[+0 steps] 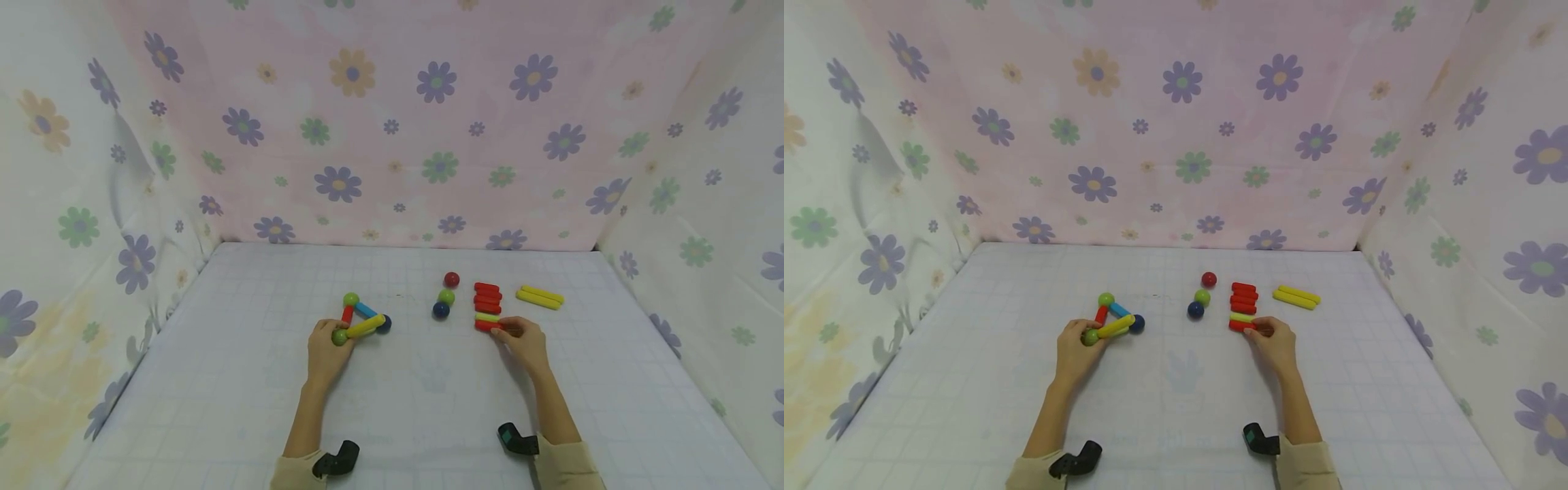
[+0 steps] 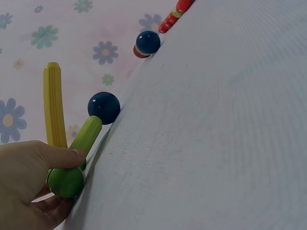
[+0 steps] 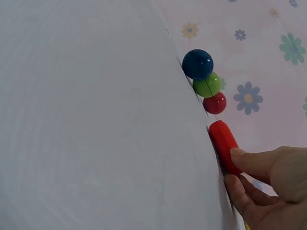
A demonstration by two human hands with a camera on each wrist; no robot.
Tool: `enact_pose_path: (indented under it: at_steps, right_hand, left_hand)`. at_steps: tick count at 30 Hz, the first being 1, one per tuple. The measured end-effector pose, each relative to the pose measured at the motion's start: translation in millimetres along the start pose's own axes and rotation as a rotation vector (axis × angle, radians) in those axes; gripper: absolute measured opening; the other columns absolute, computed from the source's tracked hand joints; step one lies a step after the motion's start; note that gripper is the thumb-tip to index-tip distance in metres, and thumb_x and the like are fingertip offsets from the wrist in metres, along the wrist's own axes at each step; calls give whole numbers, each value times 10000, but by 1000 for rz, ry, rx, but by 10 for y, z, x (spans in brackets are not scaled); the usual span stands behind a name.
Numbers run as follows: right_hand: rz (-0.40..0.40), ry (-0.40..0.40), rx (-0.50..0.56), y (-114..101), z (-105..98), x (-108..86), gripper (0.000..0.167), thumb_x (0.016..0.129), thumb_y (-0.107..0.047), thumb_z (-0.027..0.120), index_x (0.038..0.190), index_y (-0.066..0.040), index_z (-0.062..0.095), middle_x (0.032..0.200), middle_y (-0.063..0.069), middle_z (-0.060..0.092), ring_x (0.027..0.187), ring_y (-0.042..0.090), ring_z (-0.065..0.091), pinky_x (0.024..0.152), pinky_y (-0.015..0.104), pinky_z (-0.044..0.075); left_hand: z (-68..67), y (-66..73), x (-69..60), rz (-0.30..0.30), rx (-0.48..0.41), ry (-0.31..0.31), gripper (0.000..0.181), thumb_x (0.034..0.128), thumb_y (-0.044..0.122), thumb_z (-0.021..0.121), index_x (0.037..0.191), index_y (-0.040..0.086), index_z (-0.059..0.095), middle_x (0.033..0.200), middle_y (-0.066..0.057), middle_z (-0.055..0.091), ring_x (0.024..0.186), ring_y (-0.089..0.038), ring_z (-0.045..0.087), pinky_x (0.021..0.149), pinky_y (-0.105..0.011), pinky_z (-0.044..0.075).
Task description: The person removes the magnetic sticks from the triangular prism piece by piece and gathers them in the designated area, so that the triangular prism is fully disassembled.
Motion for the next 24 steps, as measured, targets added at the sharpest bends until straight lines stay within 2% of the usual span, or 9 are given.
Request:
enact_pose_path:
  at_steps: [4,7,10,13,15,18,24]
  right_hand:
    - [-16,69,-69,-44,2,-10,395,896,-177,636,1215,32,532,1125,242,552,994,341,536,848,406,477]
    - [-73,160,-93,-137,16,-32,395,874,-125,651,1213,37,528,1057,233,529,888,310,515,746,342,455]
    - [-203,254,-67,-296,62,-66,350,840,-44,667,1162,42,562,975,204,551,808,276,519,684,241,432]
    - [-357,292,-9,-495,152,-113,330,801,13,689,1112,57,586,911,188,582,752,263,545,648,170,433]
    - [-440,268,39,-625,243,-143,330,788,21,703,1097,62,595,893,185,607,737,260,564,638,152,445]
    - [-520,184,85,-798,428,-172,332,794,-2,707,1101,65,598,885,174,629,729,253,594,638,185,486]
    - [-623,41,176,-1080,828,-231,256,858,-45,659,1094,44,614,877,106,647,717,193,614,624,224,522]
  left_hand:
    - [9,-1,-5,-4,-4,-4,231,701,-17,754,917,-19,675,995,-164,600,962,-319,577,871,-453,470]
    - [14,2,-8,-5,-10,-9,233,706,-20,753,925,-21,675,998,-163,599,966,-319,577,875,-453,470]
    - [16,0,-11,-2,-7,-14,234,709,-18,759,927,-24,674,1000,-166,601,968,-324,578,873,-457,471]
    - [28,-10,-10,1,-6,-13,237,704,-19,766,924,-22,677,993,-159,605,958,-316,582,867,-449,476]
    - [39,-3,-13,3,-8,-18,243,702,-15,770,927,-20,679,988,-151,609,953,-306,586,864,-438,482]
    - [49,22,-19,12,-8,-24,244,700,-11,768,928,-20,681,979,-144,615,943,-298,593,852,-431,491]
    - [48,62,-31,15,4,-34,242,706,5,771,931,-13,683,977,-140,623,934,-291,600,835,-424,498]
Point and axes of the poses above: each hand's wrist, its own x-axis towards the middle knuckle, its own z-axis out of the palm, y = z × x, the point moved 5 cm from there along x, towards the middle knuckle
